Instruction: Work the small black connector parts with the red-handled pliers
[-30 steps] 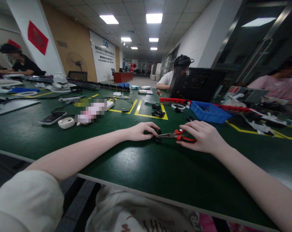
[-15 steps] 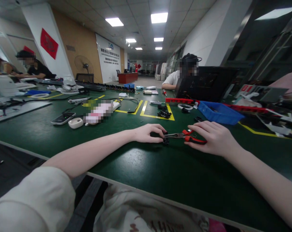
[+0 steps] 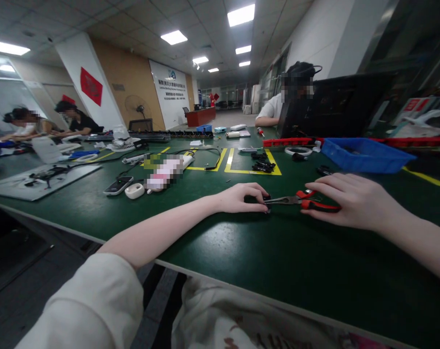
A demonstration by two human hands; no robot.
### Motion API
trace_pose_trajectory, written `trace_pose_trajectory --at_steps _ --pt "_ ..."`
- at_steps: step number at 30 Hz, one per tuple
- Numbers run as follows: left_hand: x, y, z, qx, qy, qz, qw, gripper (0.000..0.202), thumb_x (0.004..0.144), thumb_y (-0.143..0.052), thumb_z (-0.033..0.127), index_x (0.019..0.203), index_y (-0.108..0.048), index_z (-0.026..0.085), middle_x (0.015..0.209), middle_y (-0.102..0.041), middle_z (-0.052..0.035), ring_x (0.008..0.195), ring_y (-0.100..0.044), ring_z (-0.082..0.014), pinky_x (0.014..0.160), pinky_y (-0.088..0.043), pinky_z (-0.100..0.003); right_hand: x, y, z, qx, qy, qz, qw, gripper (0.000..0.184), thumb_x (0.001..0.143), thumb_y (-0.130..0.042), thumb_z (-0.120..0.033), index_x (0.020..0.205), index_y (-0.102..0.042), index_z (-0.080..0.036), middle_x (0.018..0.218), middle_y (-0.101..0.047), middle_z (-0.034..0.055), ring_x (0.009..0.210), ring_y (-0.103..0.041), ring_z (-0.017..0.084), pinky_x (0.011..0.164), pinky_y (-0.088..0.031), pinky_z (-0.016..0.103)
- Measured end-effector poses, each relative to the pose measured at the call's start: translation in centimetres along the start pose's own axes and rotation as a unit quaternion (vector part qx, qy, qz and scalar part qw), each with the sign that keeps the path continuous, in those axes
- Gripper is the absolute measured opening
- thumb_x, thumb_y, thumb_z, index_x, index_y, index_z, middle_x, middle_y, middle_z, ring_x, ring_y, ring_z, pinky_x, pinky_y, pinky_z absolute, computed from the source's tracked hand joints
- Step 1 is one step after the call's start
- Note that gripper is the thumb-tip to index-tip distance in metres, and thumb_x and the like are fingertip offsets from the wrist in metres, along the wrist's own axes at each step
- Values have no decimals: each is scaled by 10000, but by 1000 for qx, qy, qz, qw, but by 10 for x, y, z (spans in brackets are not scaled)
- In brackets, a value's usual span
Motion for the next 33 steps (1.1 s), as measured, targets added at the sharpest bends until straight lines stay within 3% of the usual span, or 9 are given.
trace_pose_trajectory --at_steps 4,13,19,25,33 --pt "1 0 -7 -11 24 0 1000 141 922 -634 251 866 -696 138 1196 -623 -102 1131 -607 -198 1039 -440 -363 0 -5 -1 0 -3 -16 1000 363 874 -583 -518 1000 -677 -191 935 -702 142 790 -654 291 673 -533 421" --pt "2 0 -9 -21 43 -1 999 166 922 -634 272 846 -705 142 1192 -629 -97 1120 -613 -198 1035 -436 -343 3 4 -10 -58 44 21 997 396 882 -604 -477 1012 -653 -107 930 -688 141 768 -663 256 666 -533 362" --pt "2 1 -7 -12 19 0 1000 154 926 -630 265 869 -705 143 1186 -627 -103 1116 -614 -202 1025 -447 -350 1 -4 -5 -25 10 12 1000 397 875 -608 -490 1050 -641 -135 971 -695 137 814 -675 268 676 -540 375" --pt "2 -1 -8 -9 -1 -1 1000 169 935 -615 282 889 -699 142 1176 -622 -103 1111 -613 -207 1012 -455 -355 -1 -9 4 39 -46 -3 998 348 828 -651 -478 1065 -660 -224 1004 -698 132 835 -669 330 692 -534 463" --pt "1 -2 -5 -5 10 -10 1000 147 935 -610 278 902 -682 154 1209 -615 -101 1143 -603 -214 1017 -450 -368 -3 -16 6 65 -47 -41 996 386 831 -651 -513 1082 -664 -220 1013 -703 134 863 -677 320 715 -555 464"
Point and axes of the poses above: each hand's wrist, its own x-axis towards the middle knuckle, its own y-axis out of the back of the hand, z = x × y, the point moved 9 cm from there along x, towards the middle knuckle
